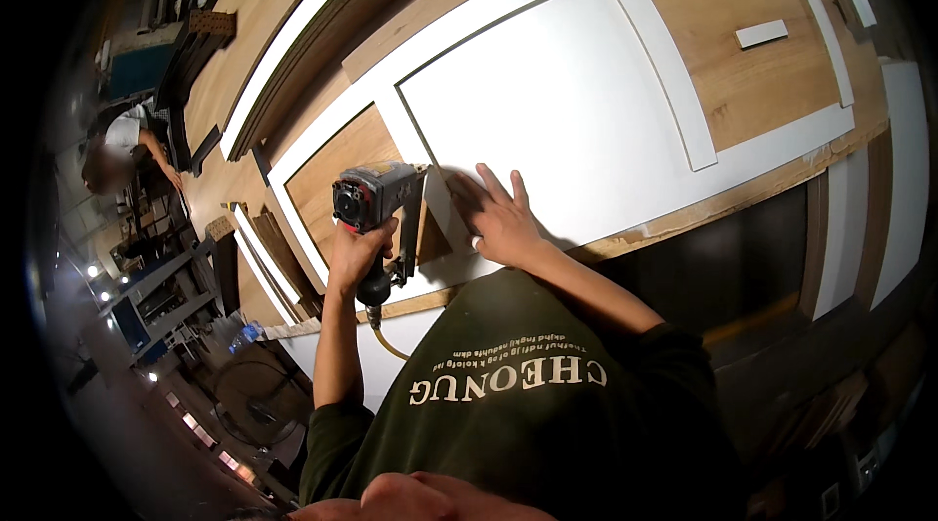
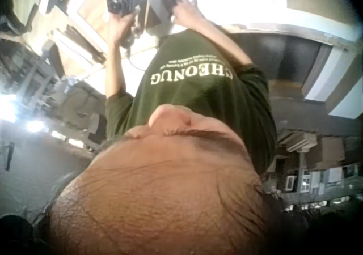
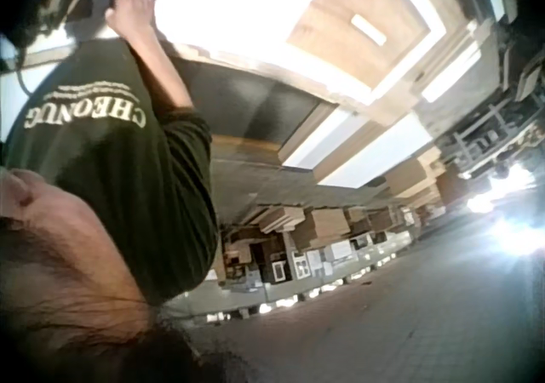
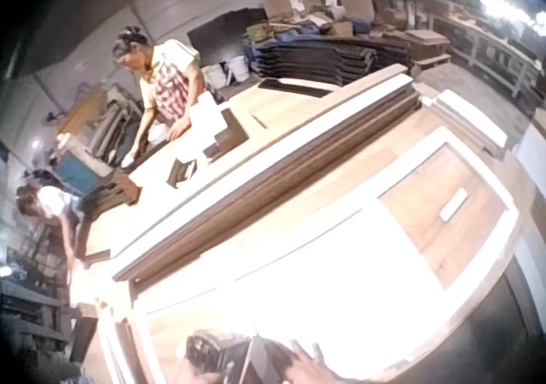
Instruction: The person positions wood panels into white frames on a table and secures them using a pneumatic nail gun and a hammer.
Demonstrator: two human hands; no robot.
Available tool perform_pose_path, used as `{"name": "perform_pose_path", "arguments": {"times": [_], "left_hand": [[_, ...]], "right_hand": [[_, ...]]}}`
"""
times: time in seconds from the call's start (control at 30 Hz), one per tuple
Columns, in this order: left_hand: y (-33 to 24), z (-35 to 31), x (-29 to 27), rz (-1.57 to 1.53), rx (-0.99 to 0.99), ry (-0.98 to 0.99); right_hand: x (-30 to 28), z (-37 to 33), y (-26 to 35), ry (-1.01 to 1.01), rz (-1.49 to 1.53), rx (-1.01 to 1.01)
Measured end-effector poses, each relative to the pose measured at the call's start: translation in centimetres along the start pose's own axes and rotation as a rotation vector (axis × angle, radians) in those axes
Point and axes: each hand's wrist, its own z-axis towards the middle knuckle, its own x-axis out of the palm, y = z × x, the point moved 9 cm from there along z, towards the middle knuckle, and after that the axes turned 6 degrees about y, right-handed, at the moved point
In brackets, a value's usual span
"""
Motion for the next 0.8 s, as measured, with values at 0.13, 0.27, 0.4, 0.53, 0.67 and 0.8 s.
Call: {"name": "perform_pose_path", "arguments": {"times": [0.13, 0.27, 0.4, 0.53, 0.67, 0.8], "left_hand": [[0.3, 0.2, -0.1, -0.006, -0.018, -0.011], [0.7, 0.2, 0.0, 0.009, -0.036, -0.017], [0.9, 0.0, 0.2, 0.000, -0.063, -0.024], [0.9, -0.1, 0.3, -0.046, -0.068, -0.015], [0.8, 0.0, 0.3, 0.010, -0.079, -0.005], [-0.1, 0.1, 0.1, 0.093, -0.034, -0.005]], "right_hand": [[0.1, 0.0, -0.1, -0.015, 0.027, -0.012], [0.3, 0.3, -0.2, 0.000, 0.029, 0.000], [0.1, 0.3, -0.1, -0.042, 0.040, -0.013], [-0.1, 0.1, -0.1, -0.047, 0.026, -0.012], [-0.2, 0.0, 0.0, -0.065, 0.024, -0.018], [-0.1, 0.2, -0.1, -0.036, 0.063, 0.000]]}}
